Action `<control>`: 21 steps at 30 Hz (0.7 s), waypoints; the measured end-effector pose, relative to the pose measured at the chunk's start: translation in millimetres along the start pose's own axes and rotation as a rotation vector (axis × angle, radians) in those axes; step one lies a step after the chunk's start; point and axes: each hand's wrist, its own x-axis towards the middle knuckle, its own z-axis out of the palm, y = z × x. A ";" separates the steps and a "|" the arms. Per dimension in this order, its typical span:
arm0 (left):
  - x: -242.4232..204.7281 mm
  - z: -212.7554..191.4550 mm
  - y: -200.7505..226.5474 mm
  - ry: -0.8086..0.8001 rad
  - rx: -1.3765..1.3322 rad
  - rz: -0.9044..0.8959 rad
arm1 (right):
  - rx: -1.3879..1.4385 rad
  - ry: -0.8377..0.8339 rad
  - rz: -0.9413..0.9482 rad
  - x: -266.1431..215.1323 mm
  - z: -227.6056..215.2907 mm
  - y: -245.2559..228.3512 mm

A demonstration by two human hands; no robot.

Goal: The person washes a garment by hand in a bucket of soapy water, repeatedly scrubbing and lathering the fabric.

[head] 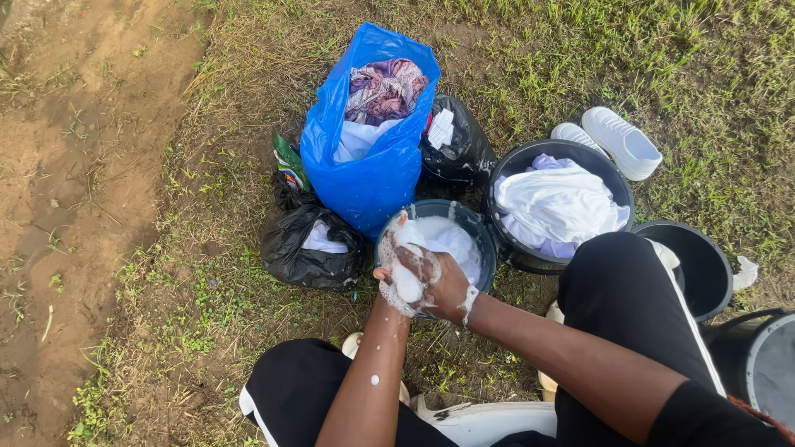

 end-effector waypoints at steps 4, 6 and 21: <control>-4.0 14.7 -9.4 -0.152 0.069 -0.029 | -0.121 -0.293 0.293 35.2 -30.0 37.0; -3.2 5.1 -5.7 -0.183 0.063 -0.071 | 0.007 -0.337 0.530 38.9 -34.8 36.3; 25.7 -34.6 18.9 -0.367 -0.091 -0.322 | 0.750 -0.131 0.750 43.0 -45.2 120.4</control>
